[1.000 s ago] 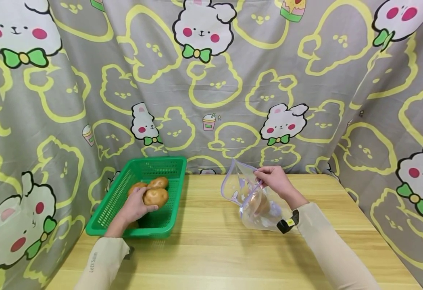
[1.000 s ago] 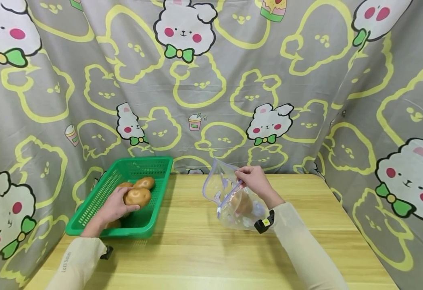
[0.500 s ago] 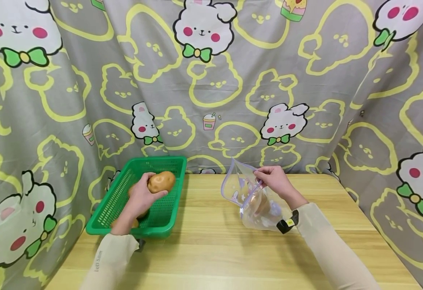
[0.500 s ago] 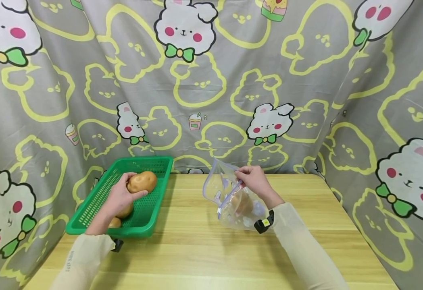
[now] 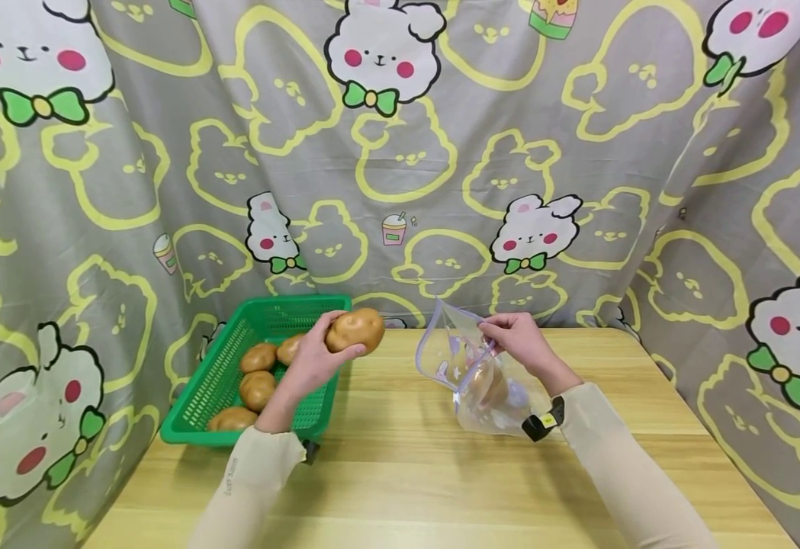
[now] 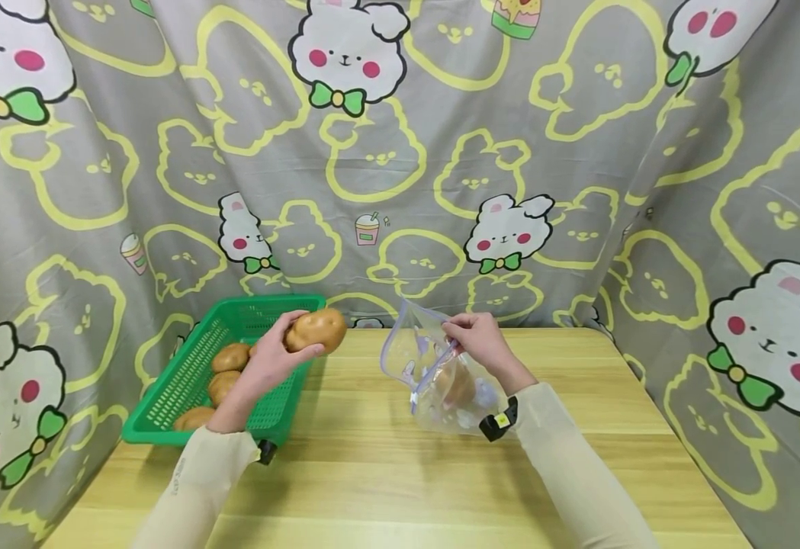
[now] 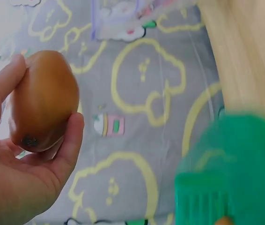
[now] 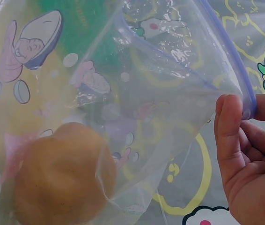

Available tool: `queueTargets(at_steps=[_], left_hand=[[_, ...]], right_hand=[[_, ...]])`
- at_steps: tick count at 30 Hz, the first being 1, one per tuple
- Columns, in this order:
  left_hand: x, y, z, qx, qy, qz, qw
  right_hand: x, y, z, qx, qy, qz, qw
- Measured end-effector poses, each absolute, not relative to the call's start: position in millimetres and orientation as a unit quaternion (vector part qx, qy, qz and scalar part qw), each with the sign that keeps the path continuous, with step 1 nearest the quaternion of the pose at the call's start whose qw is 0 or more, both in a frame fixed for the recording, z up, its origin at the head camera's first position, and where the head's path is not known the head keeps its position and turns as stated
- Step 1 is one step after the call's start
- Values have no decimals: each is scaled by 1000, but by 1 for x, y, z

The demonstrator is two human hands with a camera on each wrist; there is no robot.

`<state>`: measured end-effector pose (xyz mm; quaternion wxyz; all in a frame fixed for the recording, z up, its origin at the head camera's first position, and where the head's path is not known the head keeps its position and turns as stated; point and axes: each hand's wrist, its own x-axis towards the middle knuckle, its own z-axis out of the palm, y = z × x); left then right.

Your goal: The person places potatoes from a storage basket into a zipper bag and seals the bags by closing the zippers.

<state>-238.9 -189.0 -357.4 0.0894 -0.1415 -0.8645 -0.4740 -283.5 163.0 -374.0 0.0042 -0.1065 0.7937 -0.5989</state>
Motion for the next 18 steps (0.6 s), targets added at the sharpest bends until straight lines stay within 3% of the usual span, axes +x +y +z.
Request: queueTargets(at_steps=[6, 18], left_hand=[[-223, -156, -337, -152, -835, -527, 47], [-253, -123, -379, -206, -794, -571, 5]], right_hand=[[-283, 166, -374, -108, 796, -595, 6], [-283, 164, -375, -130, 806, -578, 5]])
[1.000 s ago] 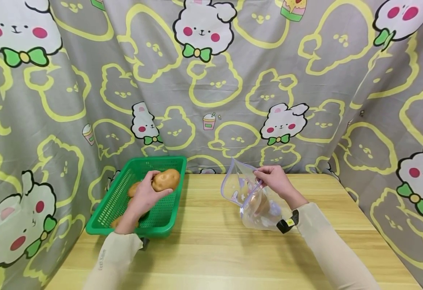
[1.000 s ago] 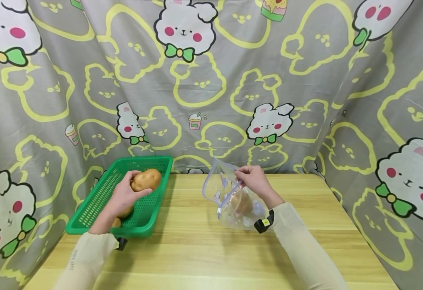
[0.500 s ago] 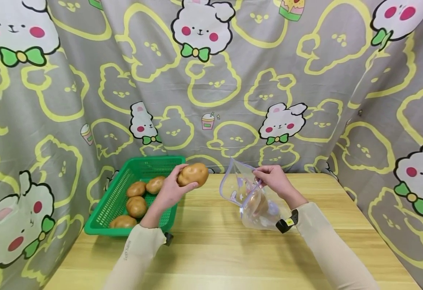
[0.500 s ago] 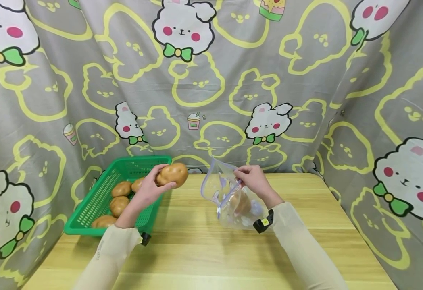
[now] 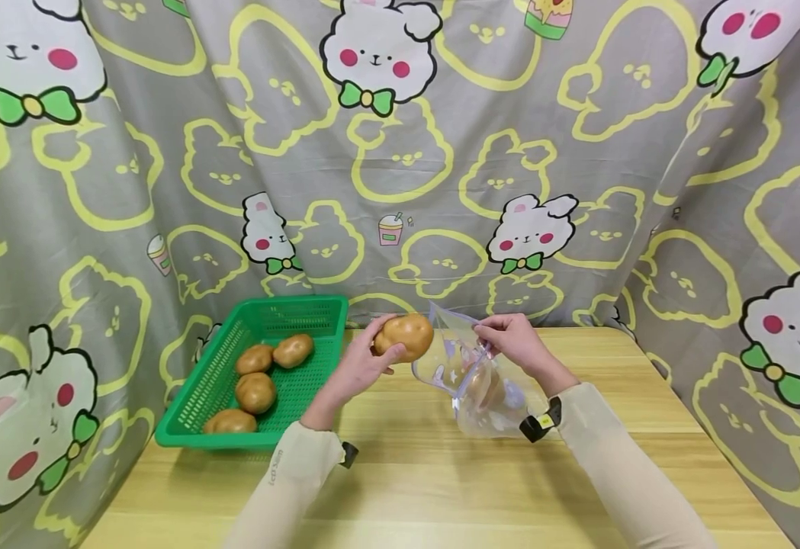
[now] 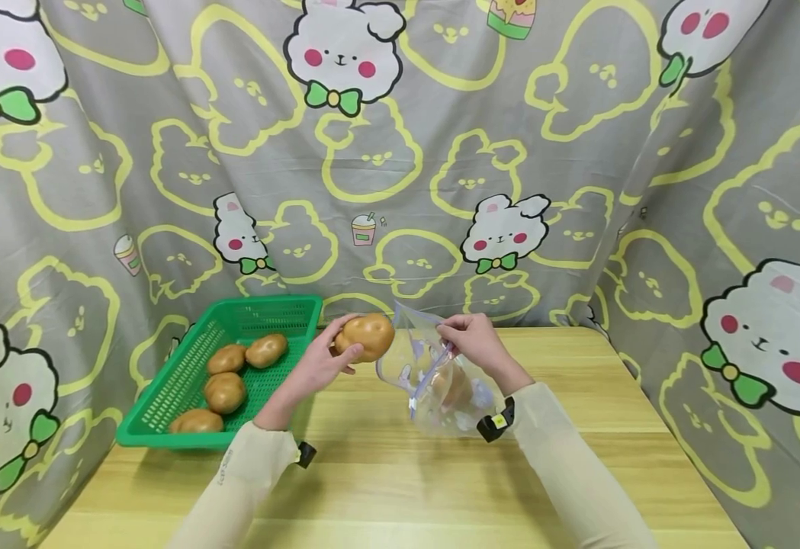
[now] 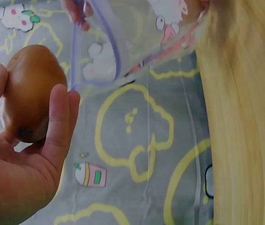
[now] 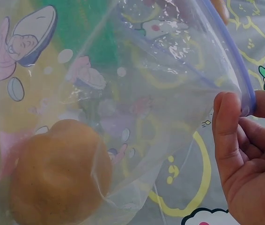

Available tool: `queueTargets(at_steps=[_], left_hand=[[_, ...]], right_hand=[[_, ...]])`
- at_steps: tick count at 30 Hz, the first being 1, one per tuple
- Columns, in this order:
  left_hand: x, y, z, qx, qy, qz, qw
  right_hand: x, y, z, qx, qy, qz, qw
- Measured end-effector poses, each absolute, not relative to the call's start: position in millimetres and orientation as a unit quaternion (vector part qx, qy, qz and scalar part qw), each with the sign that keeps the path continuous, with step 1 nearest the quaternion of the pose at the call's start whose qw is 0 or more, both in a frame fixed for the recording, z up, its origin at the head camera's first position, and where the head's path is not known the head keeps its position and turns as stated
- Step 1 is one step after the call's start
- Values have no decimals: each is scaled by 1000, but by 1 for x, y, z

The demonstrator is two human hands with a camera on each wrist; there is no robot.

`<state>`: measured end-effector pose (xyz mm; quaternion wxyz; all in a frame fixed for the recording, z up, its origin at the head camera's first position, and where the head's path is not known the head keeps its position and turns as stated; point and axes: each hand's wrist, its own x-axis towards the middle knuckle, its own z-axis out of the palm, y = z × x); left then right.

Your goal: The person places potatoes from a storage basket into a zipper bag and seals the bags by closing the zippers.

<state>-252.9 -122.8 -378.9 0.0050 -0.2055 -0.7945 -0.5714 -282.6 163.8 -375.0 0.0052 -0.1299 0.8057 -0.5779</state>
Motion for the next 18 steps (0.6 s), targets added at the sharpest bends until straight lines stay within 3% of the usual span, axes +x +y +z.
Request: queueTargets(at_steps=[5, 10, 18], left_hand=[[-250, -111, -382, -244, -820, -517, -11], [-247, -102, -383, -274, -834, -479, 5], [-247, -94, -383, -245, -844, -477, 31]], right_hand=[[-284, 163, -375, -130, 802, -583, 10], [-285, 162, -374, -130, 801, -584, 15], [-284, 161, -371, -127, 803, -582, 12]])
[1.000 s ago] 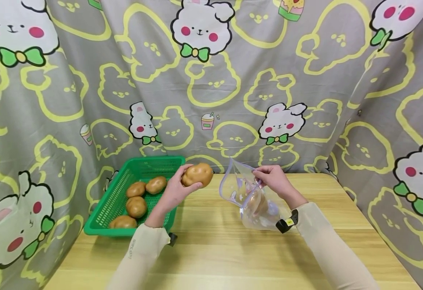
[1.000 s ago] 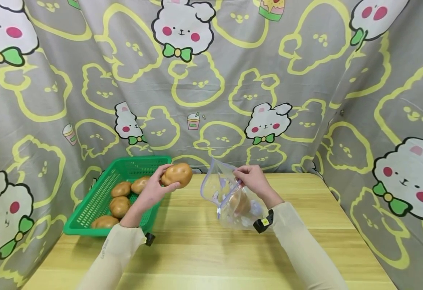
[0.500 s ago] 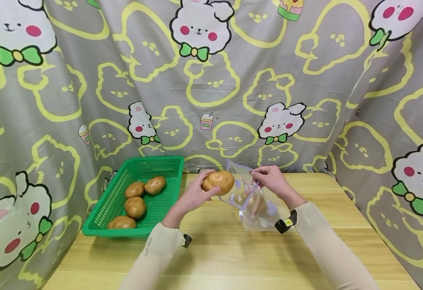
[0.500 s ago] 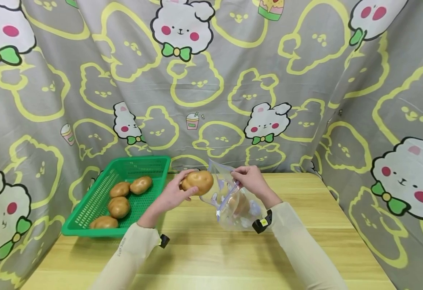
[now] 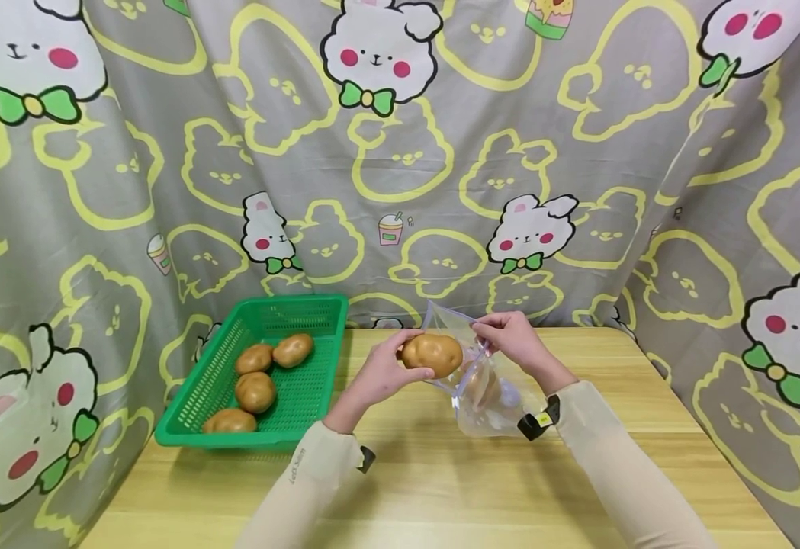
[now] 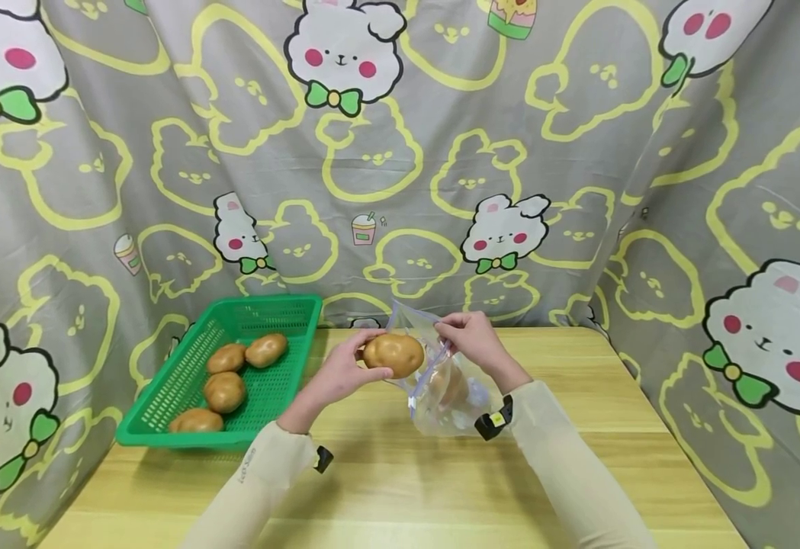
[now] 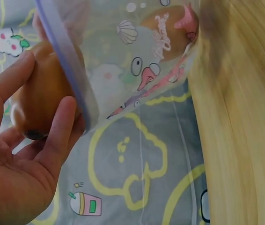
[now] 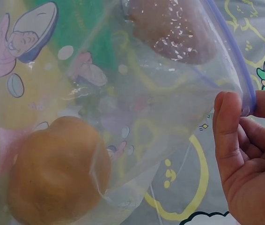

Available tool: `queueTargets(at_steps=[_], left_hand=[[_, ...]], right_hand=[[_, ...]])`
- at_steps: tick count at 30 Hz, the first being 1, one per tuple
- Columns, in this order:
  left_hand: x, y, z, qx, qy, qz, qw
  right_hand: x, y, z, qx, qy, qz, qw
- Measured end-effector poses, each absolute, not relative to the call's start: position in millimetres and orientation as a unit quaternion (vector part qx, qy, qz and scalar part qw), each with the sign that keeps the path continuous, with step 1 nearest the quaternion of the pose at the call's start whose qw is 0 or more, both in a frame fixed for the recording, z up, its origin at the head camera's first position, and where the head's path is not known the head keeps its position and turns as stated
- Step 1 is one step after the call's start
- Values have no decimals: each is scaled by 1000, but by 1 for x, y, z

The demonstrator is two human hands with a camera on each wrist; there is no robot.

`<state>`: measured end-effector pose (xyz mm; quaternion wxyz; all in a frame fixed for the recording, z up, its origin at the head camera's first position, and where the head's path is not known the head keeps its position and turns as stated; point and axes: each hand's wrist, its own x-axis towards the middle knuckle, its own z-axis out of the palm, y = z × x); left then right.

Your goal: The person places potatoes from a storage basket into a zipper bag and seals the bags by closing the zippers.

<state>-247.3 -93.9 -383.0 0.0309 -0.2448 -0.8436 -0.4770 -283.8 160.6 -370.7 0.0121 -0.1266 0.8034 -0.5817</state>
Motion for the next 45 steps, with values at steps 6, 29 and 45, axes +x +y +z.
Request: queueTargets(at_steps=[6, 29, 45], left_hand=[[-251, -91, -386, -267, -850, -453, 37], [-249, -83, -380, -249, -885, -391, 53], [-246, -90, -379, -225, -851, -464, 101]], right_hand=[[-284, 159, -369, -124, 805, -580, 5], [-284, 154, -361, -137, 799, -585, -19], [-283, 157, -360, -115, 798, -592, -27]])
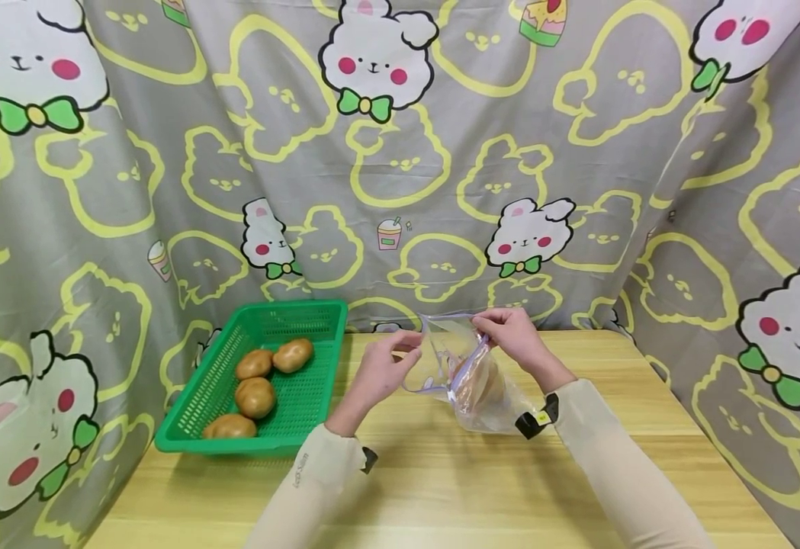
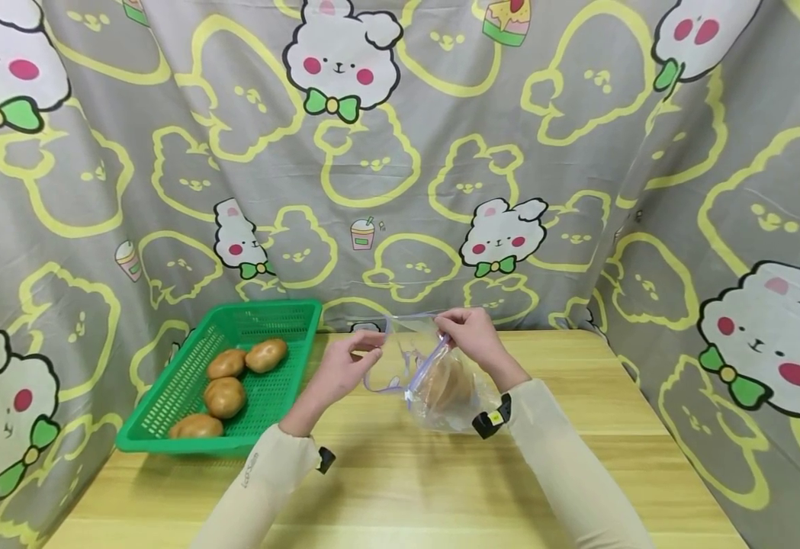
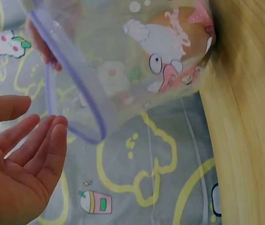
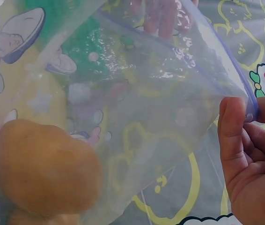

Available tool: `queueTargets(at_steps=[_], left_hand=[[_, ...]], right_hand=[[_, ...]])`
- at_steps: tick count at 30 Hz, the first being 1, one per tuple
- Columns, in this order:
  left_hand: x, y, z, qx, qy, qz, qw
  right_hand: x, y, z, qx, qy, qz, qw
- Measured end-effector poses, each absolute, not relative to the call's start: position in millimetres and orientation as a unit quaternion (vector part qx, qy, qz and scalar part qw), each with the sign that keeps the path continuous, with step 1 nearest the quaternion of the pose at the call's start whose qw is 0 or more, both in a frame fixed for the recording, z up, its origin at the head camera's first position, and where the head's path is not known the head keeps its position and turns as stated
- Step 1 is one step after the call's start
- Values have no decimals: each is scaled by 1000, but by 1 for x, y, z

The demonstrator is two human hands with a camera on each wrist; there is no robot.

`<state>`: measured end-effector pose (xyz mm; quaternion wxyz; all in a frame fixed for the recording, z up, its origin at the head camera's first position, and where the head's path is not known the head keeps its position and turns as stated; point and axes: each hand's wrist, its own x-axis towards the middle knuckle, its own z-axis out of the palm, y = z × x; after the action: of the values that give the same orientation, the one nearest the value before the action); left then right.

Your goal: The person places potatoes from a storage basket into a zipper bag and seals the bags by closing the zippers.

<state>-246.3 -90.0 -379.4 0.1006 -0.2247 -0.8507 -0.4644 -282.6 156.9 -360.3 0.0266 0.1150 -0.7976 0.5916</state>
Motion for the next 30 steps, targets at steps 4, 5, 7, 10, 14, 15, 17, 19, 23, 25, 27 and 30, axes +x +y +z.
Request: queueTargets(at_steps=[4, 5, 7, 10, 14, 15, 17, 19, 23, 25, 27, 30], left_hand=[[-244, -103, -377, -217, -847, -470, 116], [-244, -107, -376, -217, -846, -471, 119], [-243, -116, -375, -213, -848, -471, 121], [-243, -134, -376, -209, -851, -468, 116], [-244, -162, -379, -223, -863, -445, 89], [-243, -170, -380, -227, -866, -438, 82], [-243, -186, -383, -232, -873, -422, 73], [-242, -202, -386, -226, -880, -411, 69], [-242, -235, -394, -211, -894, -388, 73], [-244, -252, -398, -202, -902, -374, 74], [-245, -269, -402, -191, -913, -355, 64], [-248, -291, -406, -180, -925, -330, 51]], right_hand=[[-281, 156, -359, 116, -795, 595, 25], [-281, 156, -359, 117, -795, 595, 24], [-281, 156, -359, 119, -793, 597, 23], [-281, 156, -359, 123, -792, 597, 23], [-283, 156, -362, 124, -793, 596, 23], [-283, 156, -363, 123, -793, 597, 22], [-283, 156, -364, 122, -792, 597, 21], [-283, 156, -365, 122, -792, 598, 19], [-282, 156, -364, 120, -792, 599, 17], [-281, 156, -363, 121, -792, 598, 18], [-280, 156, -361, 121, -792, 598, 17], [-279, 155, -360, 122, -791, 599, 14]])
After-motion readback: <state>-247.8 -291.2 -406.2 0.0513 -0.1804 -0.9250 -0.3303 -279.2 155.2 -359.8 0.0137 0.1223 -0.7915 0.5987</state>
